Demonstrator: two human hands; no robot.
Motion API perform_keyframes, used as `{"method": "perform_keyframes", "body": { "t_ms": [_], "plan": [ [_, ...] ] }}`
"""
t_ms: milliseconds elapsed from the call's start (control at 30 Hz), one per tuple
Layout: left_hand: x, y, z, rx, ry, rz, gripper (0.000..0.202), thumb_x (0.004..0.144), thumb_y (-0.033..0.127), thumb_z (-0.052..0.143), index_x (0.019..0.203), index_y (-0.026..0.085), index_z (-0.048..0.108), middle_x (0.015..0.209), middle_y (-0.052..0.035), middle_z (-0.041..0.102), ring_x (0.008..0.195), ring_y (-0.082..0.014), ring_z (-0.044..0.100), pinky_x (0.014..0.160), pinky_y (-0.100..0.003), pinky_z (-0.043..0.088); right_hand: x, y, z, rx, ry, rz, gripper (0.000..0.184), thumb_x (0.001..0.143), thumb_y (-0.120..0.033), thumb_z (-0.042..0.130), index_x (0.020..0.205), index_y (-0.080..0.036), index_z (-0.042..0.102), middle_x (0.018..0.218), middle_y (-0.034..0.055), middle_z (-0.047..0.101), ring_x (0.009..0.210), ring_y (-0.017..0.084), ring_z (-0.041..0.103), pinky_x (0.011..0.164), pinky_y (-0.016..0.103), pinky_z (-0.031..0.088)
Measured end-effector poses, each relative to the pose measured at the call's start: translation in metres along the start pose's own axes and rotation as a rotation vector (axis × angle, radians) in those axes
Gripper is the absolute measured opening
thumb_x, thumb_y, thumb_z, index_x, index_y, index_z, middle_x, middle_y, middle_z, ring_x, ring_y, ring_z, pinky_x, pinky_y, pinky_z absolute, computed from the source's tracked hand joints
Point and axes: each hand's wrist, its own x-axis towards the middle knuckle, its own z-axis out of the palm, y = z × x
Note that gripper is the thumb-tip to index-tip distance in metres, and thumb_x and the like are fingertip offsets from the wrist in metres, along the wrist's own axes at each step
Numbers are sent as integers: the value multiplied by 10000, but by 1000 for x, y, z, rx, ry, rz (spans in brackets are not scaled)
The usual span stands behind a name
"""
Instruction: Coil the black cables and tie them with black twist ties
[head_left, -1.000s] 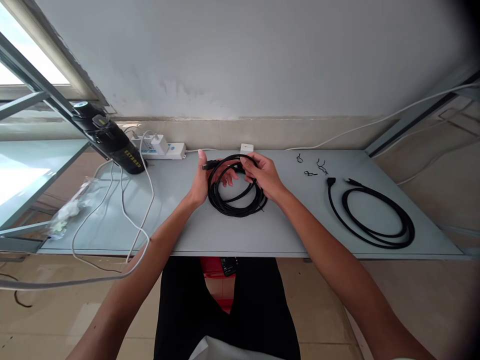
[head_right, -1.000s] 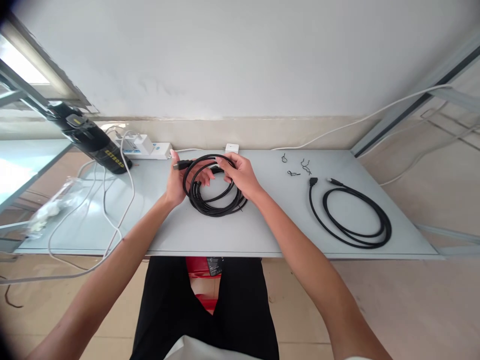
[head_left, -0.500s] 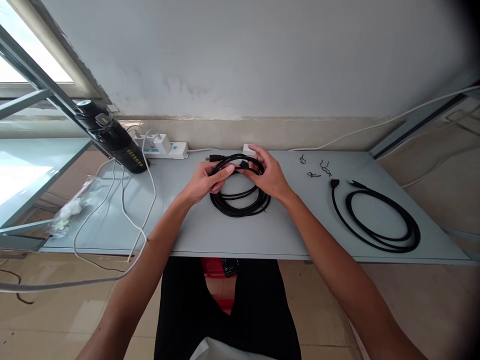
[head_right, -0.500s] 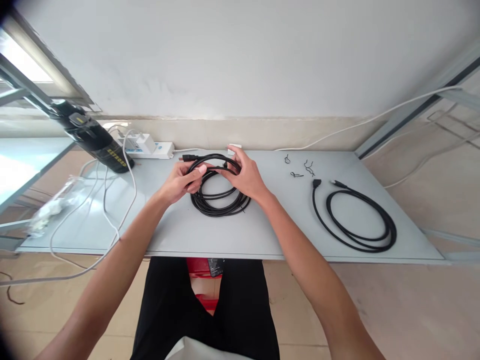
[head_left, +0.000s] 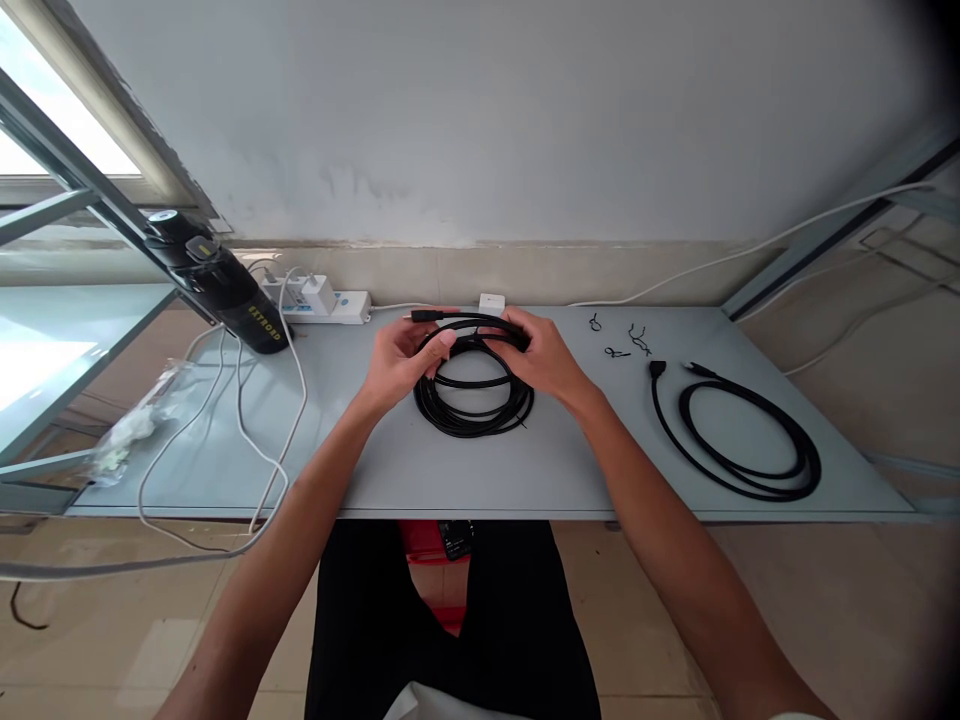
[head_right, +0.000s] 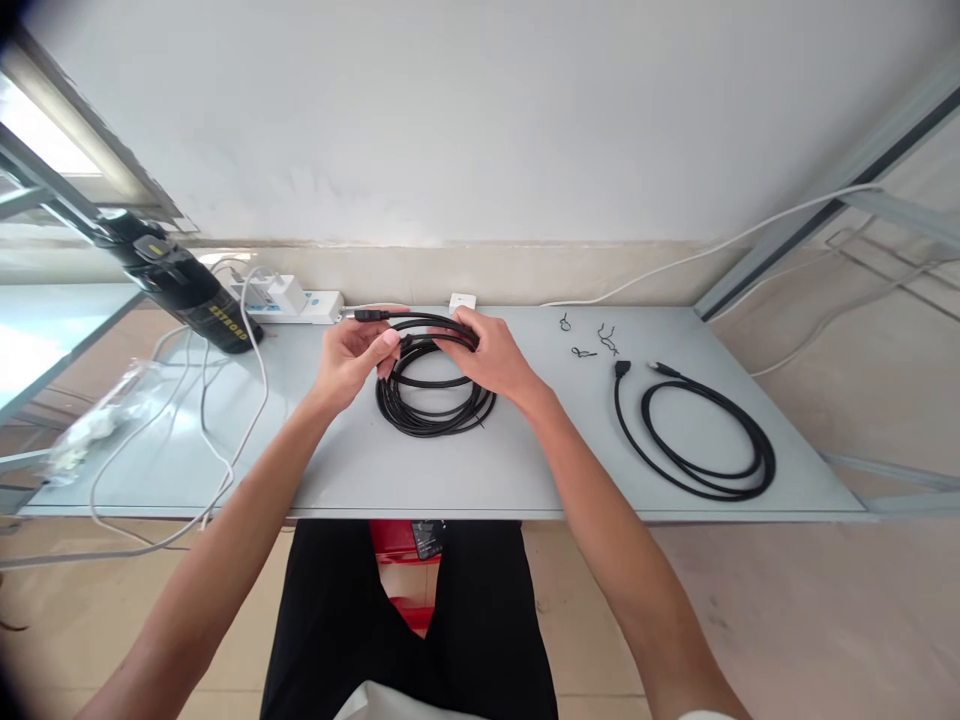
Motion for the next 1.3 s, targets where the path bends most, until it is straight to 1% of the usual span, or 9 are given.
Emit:
{"method": "perform_keyframes", "body": {
  "t_ms": [167, 300, 467, 733, 833, 900, 1067, 1167, 1300],
  "plan": [
    [-1, 1, 2, -25, 8, 49, 474, 1015, 641, 770, 1170, 201, 853, 864, -65, 759, 667, -136, 636, 642, -271, 552, -4, -12, -6, -217, -39, -65, 502, 952, -613, 840, 833, -234, 532, 791, 3, 594, 691, 161, 437, 667, 324, 335],
    [0, 3, -5, -55, -2, 81, 429, 1023, 605, 773, 1082, 188, 857, 981, -105, 823, 837, -208, 768, 865, -365, 637, -13, -18, -12, -298, -83, -68, 534, 932, -699, 831, 878, -243, 559, 831, 19, 630, 706, 180, 492, 675, 329, 361],
    [6, -1, -22, -167, -30, -37, 396, 959, 568, 841, 917, 176, 803, 1027, -107, 833, 914, -265, 823, 1019, -456, 632, -22, -12, -19, -292, -115, 13, 597, 902, -753, 832, 830, -240, 536, 774, 0, 578, 688, 170, 453, 657, 322, 341],
    [6, 12, -41, 90, -170, -58, 455, 926, 534, 852, 1242, 205, 847, 984, -97, 827, 955, -255, 779, 929, -360, 596, -24, -13, -16, -232, -67, 15, 658, 1080, -762, 545, 712, -223, 462, 666, 0, 417, 647, 167, 351, 633, 331, 264],
    [3, 35, -25, 305, -227, 50, 495, 886, 506, 919, 1291, 235, 829, 965, -62, 811, 927, -238, 751, 926, -337, 574, -22, -32, -23, -305, -29, -61, 601, 1108, -699, 543, 743, -222, 511, 683, 5, 466, 652, 172, 394, 659, 333, 285],
    [3, 51, -9, 423, -193, 157, 335, 965, 501, 843, 1169, 236, 842, 882, -36, 784, 818, -207, 699, 804, -305, 534, -22, -50, -32, -342, 0, -105, 572, 1122, -677, 534, 775, -223, 545, 710, 11, 489, 671, 178, 425, 676, 338, 305],
    [6, 76, 30, 314, -185, 152, 360, 1024, 517, 775, 837, 211, 741, 670, -5, 672, 614, -156, 580, 605, -277, 414, -43, -90, -71, -336, 42, -18, 606, 1121, -683, 553, 741, -217, 483, 810, 36, 482, 715, 185, 465, 671, 350, 351],
    [2, 71, 62, 208, -257, 34, 386, 1046, 573, 732, 894, 220, 698, 637, 9, 647, 584, -166, 632, 636, -286, 496, -69, -89, -100, -270, 3, 113, 636, 1102, -733, 554, 742, -219, 450, 782, 24, 466, 682, 172, 432, 629, 340, 335],
    [-3, 41, 129, 47, -335, -124, 402, 1057, 600, 693, 934, 223, 628, 643, 29, 609, 546, -157, 634, 617, -289, 554, -109, -55, -144, -65, -85, 378, 649, 1005, -830, 641, 813, -210, 631, 797, 45, 645, 676, 167, 555, 621, 322, 440]
  ]
}}
